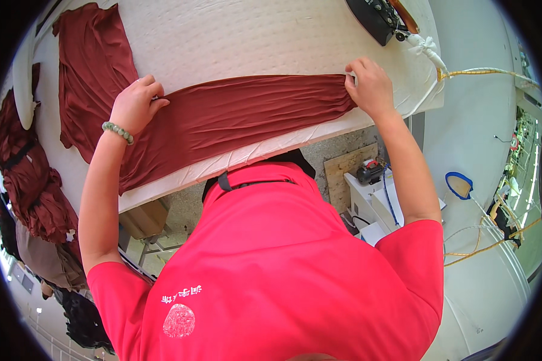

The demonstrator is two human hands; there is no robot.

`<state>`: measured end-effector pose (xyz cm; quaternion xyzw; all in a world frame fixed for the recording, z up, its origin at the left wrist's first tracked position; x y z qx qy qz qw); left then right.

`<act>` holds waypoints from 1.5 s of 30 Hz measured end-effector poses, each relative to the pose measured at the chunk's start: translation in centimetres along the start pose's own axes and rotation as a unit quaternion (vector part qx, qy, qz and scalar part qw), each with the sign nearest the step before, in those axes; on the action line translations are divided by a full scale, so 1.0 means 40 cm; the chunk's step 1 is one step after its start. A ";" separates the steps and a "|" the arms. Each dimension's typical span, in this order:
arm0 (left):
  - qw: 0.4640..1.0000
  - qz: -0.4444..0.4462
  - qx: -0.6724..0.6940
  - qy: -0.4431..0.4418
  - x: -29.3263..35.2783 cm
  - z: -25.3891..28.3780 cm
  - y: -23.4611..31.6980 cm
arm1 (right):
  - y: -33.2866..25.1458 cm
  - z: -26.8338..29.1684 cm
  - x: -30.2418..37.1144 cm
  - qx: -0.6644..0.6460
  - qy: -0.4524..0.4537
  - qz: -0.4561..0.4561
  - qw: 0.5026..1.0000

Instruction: Ironing a red garment at an industrial workstation.

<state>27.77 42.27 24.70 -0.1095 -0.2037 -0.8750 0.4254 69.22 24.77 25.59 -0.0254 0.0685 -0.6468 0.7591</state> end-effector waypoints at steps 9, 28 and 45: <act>0.999 0.011 0.032 0.024 0.011 0.003 -0.015 | -0.029 -0.020 0.014 0.006 -0.002 0.054 0.999; 0.997 0.042 0.020 0.062 0.005 -0.014 -0.031 | 0.057 -0.049 -0.041 -0.025 -0.053 -0.133 0.989; 0.986 0.127 -0.013 0.103 -0.030 -0.043 -0.054 | 0.113 -0.088 -0.049 -0.032 -0.110 -0.230 0.966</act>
Point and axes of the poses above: each hand's wrist, its own x-axis away from the middle knuckle, its own z-axis out of the back of the hand, y = z × x, the point moved 7 cm from there along -x, towards the middle knuckle, and after that the axes turned 13 degrees about z, right-handed, at the moved point
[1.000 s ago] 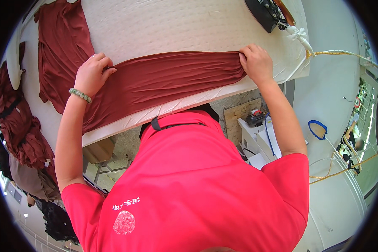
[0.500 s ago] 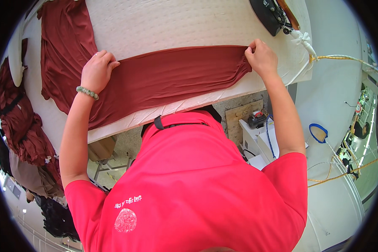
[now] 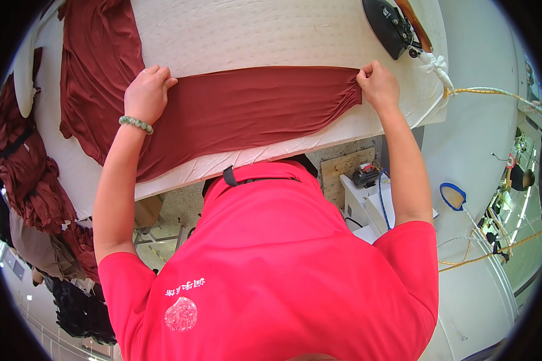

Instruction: Ironing a red garment at an industrial workstation.

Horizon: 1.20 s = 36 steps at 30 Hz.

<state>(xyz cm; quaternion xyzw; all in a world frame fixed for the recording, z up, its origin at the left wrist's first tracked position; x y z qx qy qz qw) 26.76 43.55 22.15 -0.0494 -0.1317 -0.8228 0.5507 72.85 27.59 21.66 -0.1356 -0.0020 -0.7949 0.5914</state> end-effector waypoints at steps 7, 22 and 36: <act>1.000 0.001 0.020 0.005 0.004 0.015 0.004 | 0.006 0.016 -0.009 0.021 -0.013 0.001 1.000; 0.974 -0.074 0.048 0.210 0.093 0.039 0.418 | 0.057 -0.002 -0.072 -0.081 -0.119 0.059 0.988; 0.985 -0.021 0.141 0.101 0.104 -0.138 0.823 | 0.075 -0.009 -0.104 -0.143 -0.153 0.139 0.968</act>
Point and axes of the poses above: each hand's wrist, its own x-axis away from the middle knuckle, its own z-axis out of the back of the hand, y = z × x, the point moved 7 cm from there along -x, towards the middle knuckle, and after that the axes turned 13 degrees about z, right-handed, at the moved point
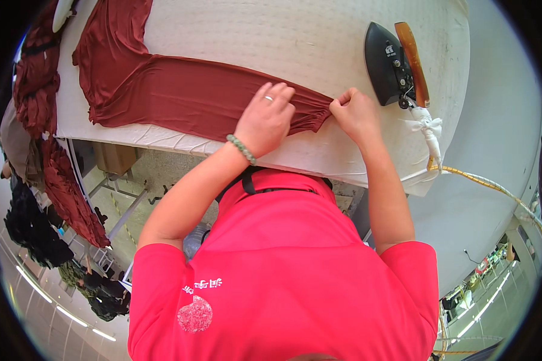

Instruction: Ironing a red garment at an industrial workstation.

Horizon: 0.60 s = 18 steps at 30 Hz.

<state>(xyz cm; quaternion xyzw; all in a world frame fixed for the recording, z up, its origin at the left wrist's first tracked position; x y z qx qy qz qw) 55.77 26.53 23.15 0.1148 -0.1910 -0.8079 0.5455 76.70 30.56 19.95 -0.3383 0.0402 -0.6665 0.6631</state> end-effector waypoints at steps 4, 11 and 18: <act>0.998 -0.062 -0.024 -0.014 -0.008 -0.059 0.106 | 0.002 -0.020 -0.004 0.018 -0.009 -0.005 1.000; 0.992 -0.067 -0.104 -0.004 -0.008 -0.104 0.171 | -0.100 0.234 0.057 0.128 0.272 0.241 0.923; 0.980 -0.084 -0.180 0.023 0.005 -0.121 0.192 | 0.014 0.330 -0.120 0.103 0.174 0.039 0.978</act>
Point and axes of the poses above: each hand's wrist, its own x-axis away from the middle knuckle, its own z-axis out of the back of the hand, y = z × x, the point moved 7 cm from there along -x, towards the middle knuckle, and after that the axes turned 13 degrees about z, right-handed, at the moved point
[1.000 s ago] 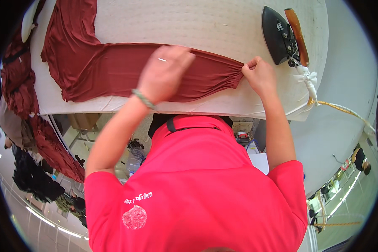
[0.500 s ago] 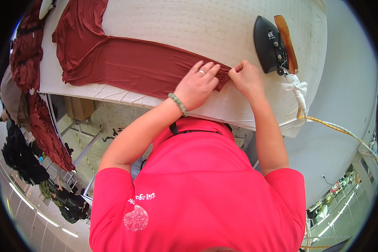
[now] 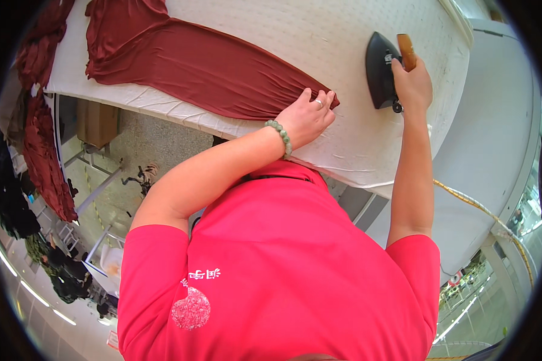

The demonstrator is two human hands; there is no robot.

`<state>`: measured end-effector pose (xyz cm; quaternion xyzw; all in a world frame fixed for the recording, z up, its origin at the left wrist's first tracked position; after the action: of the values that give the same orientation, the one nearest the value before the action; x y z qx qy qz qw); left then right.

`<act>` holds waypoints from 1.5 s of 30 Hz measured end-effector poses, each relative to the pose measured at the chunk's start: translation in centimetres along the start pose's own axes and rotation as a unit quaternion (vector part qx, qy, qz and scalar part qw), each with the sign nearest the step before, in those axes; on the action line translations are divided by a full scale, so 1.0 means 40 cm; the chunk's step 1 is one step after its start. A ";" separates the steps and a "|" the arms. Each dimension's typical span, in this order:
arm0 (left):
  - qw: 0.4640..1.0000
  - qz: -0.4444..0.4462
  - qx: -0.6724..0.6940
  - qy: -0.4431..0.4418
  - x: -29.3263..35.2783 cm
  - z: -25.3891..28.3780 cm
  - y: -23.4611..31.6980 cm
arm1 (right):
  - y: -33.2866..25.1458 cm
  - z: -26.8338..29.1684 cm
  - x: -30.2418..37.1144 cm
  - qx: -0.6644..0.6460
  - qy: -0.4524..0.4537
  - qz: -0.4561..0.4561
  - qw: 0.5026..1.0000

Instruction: Ironing a red garment at an industrial workstation.

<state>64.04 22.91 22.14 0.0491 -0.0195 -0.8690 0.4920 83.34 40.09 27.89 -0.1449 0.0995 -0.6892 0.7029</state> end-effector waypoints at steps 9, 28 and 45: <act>0.999 -0.010 -0.037 0.000 0.006 -0.021 0.016 | -0.325 -0.119 -0.001 0.055 -0.139 0.349 0.925; 0.981 0.105 0.149 0.062 0.149 0.124 -0.513 | -0.322 -0.157 0.044 0.132 -0.253 0.306 0.908; 0.967 0.086 0.102 -0.217 -0.024 0.119 -1.023 | -0.380 -0.134 0.048 0.093 -0.198 0.321 0.922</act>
<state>29.11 44.75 23.59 -0.0928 -0.2183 -0.8066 0.5415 67.28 37.70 28.15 -0.1724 -0.0654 -0.3904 0.9020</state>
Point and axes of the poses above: each hand's wrist, its own x-axis away from the middle knuckle, its own z-axis out of the back of the hand, y = z × x, the point moved 7 cm from there along -x, towards the middle knuckle, and after that the axes turned 13 degrees about z, right-handed, at the moved point
